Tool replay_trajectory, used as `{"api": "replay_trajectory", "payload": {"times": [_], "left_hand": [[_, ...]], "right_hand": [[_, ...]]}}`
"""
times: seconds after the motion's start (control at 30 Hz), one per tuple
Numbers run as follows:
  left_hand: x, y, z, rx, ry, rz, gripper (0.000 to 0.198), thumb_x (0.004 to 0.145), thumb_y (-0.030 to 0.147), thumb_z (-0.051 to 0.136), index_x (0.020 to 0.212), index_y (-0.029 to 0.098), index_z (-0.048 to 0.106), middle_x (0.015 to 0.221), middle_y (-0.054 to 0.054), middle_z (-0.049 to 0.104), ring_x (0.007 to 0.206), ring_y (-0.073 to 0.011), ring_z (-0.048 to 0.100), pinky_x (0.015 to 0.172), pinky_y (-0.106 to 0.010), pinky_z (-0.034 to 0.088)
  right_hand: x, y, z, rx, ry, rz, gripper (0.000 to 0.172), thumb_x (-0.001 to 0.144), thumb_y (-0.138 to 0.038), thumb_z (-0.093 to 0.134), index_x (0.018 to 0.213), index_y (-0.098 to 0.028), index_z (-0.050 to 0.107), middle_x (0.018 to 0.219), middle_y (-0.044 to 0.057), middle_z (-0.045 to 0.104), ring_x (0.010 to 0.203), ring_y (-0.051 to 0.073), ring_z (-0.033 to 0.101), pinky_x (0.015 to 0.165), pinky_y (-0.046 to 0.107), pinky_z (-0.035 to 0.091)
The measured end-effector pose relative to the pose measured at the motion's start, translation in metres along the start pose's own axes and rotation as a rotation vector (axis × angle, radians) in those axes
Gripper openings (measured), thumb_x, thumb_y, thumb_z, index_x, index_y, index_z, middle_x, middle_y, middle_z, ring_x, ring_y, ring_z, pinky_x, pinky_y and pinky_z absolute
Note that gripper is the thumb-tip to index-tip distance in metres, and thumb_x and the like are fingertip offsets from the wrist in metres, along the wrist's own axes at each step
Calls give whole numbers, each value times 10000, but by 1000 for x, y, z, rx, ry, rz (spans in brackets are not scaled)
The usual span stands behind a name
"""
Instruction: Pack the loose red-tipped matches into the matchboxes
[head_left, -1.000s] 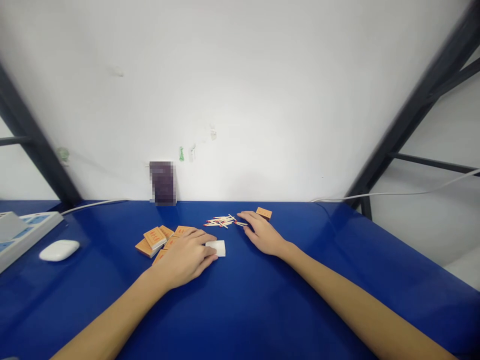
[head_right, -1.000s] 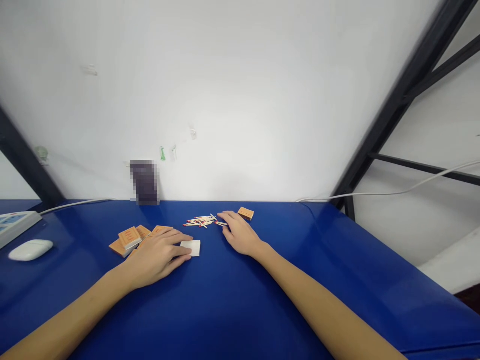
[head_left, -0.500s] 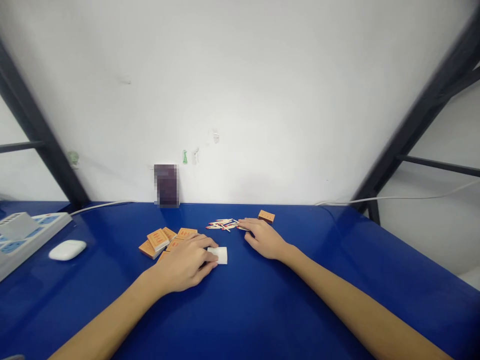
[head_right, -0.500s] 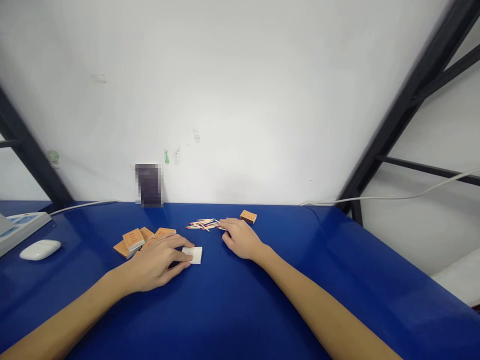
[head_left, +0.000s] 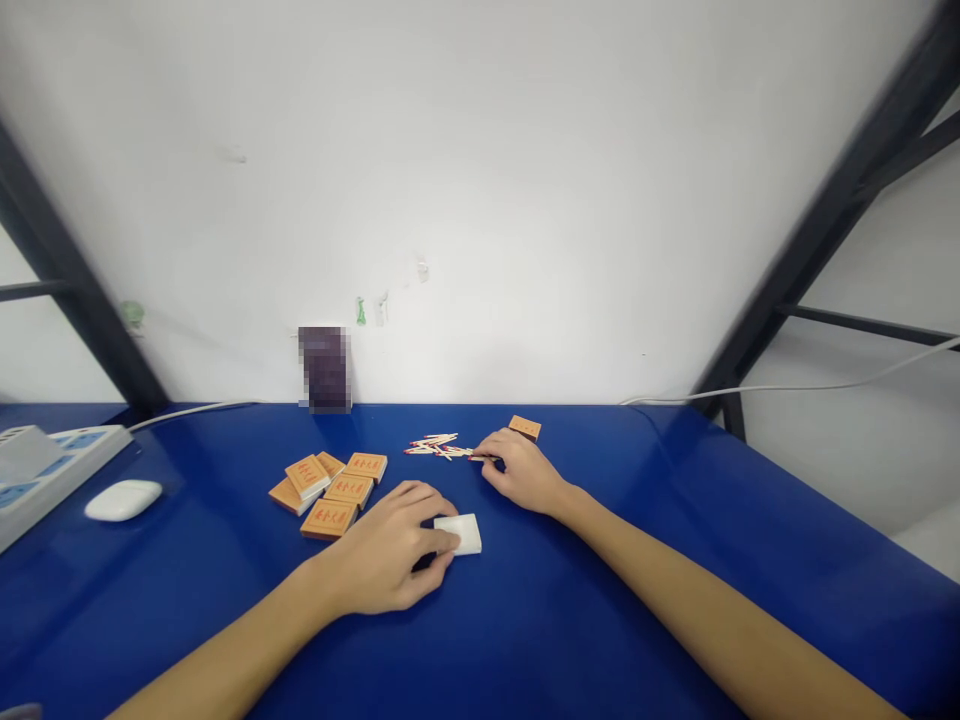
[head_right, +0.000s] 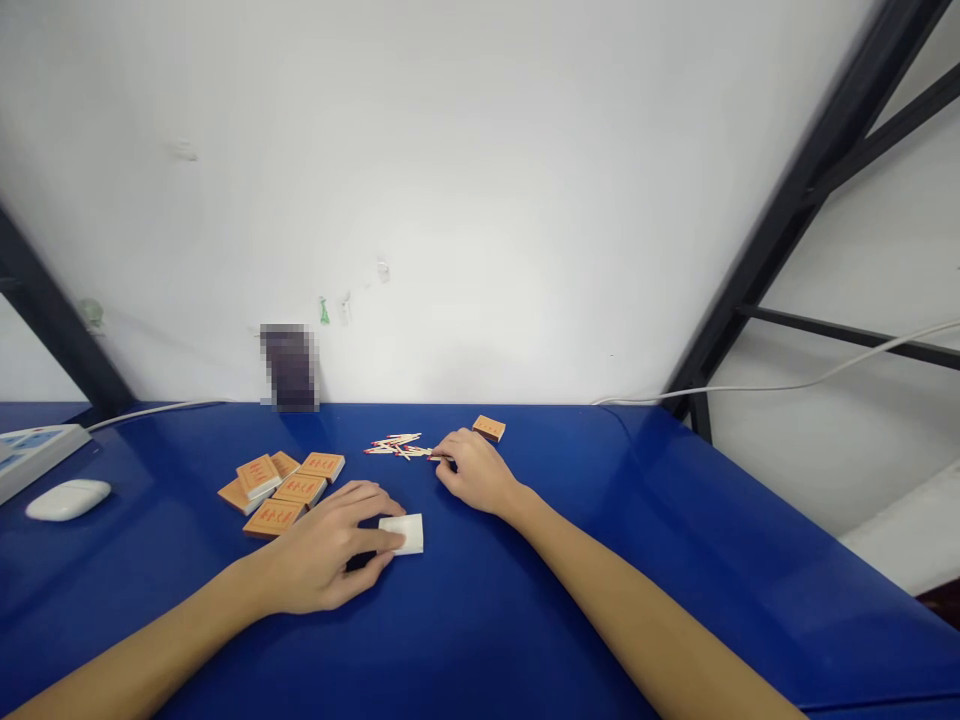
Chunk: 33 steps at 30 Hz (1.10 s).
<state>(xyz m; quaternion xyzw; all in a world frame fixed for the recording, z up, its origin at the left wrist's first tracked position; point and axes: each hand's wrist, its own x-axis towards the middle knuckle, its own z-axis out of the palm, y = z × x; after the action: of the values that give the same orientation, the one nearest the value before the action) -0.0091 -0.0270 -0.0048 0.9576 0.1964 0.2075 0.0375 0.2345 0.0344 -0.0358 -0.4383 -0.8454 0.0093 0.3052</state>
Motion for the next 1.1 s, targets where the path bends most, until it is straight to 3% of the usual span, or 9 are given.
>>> {"api": "replay_trajectory", "payload": {"times": [0.33, 0.4, 0.57, 0.67, 0.87, 1.1], "left_hand": [[0, -4, 2, -3, 36, -35, 229, 879, 197, 539, 1070, 229, 662, 1061, -58, 644, 964, -200, 594, 890, -363, 472], [0, -6, 3, 9, 119, -49, 252, 882, 189, 535, 1103, 233, 648, 1109, -64, 640, 1002, -206, 596, 912, -379, 477], [3, -6, 2, 25, 481, -100, 257, 875, 134, 545, 1100, 222, 633, 1174, -74, 621, 1072, -210, 594, 927, -376, 491], [5, -4, 0, -103, 579, -227, 254, 885, 167, 549, 1125, 216, 615, 1155, -69, 632, 1052, -201, 606, 923, -357, 499], [5, -7, 3, -412, 526, -441, 271, 955, 291, 451, 1157, 186, 596, 1053, -56, 671, 890, -177, 637, 797, -297, 505], [7, -11, 5, -620, 334, -607, 394, 996, 391, 320, 1014, 163, 640, 661, 8, 585, 694, -172, 571, 695, -278, 420]], "right_hand": [[-3, 5, 2, 34, 111, -40, 206, 832, -106, 536, 904, -191, 709, 878, 64, 701, 854, 208, 606, 806, 353, 492], [-3, 5, 2, 26, 119, -34, 193, 833, -110, 536, 868, -197, 705, 841, 58, 691, 822, 203, 602, 777, 344, 487], [-3, 2, -1, -37, 121, 0, 189, 788, -74, 522, 806, -194, 667, 731, 43, 629, 743, 193, 560, 691, 315, 445], [-3, 0, -2, -60, 63, 39, 228, 758, -52, 515, 887, -187, 645, 741, 35, 615, 756, 194, 543, 688, 304, 420], [-1, -2, -2, -178, -8, -45, 278, 751, -34, 486, 939, -185, 624, 825, 57, 642, 799, 216, 510, 739, 331, 399], [-2, -1, -1, -109, 21, -55, 311, 792, -10, 476, 1022, -171, 611, 868, 53, 616, 813, 192, 559, 727, 303, 437]]}}
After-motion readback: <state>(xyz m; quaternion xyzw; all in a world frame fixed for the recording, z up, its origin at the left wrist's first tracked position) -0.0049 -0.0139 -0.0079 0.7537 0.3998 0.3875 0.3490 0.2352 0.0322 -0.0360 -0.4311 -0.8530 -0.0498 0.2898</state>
